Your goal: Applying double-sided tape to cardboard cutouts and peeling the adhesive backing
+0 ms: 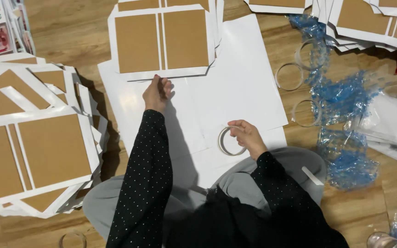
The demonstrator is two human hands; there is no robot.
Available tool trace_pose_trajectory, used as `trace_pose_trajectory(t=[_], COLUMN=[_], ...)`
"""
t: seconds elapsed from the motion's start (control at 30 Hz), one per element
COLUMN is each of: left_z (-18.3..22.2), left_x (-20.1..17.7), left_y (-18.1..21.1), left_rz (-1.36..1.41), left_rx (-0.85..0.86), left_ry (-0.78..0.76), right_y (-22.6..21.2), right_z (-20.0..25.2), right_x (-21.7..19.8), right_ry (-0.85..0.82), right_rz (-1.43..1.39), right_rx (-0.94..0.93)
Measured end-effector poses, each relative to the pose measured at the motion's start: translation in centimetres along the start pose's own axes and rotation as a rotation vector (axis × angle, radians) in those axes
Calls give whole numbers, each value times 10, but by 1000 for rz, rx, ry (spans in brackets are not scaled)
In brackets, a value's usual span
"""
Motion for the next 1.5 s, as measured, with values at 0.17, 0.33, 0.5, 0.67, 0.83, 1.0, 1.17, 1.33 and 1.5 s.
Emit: trace_pose_trajectory(t=[0.17, 0.33, 0.5, 0.67, 0.83, 1.0, 1.17, 1.33, 1.5], left_z=[11, 75, 125, 156, 163, 143, 151, 146, 151], left_x=[5, 10, 0, -12, -31, -48, -62, -73, -75], left_y=[-2, -47, -128, -133, -122, -137, -144, -135, -130], left_rz=[-96, -148, -34, -149, -393, -817, -739, -745, -749], left_rx=[52, 83, -35, -184, -177, 383, 394, 488, 510], left_ry=[44, 6, -19, -198, -357, -543, -559, -486, -436], right_y=[-12, -19, -20, -5, -4, 16, 22, 28, 19], right_z=[6, 9, 14, 8, 25, 30, 43, 44, 63], right_x=[5, -6, -25, -24, 0, 21, 24, 39, 43], right_ry=[26, 151, 279, 217, 83, 15, 68, 22, 95], right_rz=[-10, -117, -281, -264, -101, 582, 942, 1072, 1142], right_rx=[-34, -137, -232, -226, -259, -538, -638, -695, -750])
Point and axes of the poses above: each hand's wrist, its own z-axis away from the middle knuckle, its own x-axis out of the palm, y = z × x, the point moved 4 cm from there along -z, towards the middle knuckle, and after that the axes turned 6 degrees about x, right-handed, at the moved point
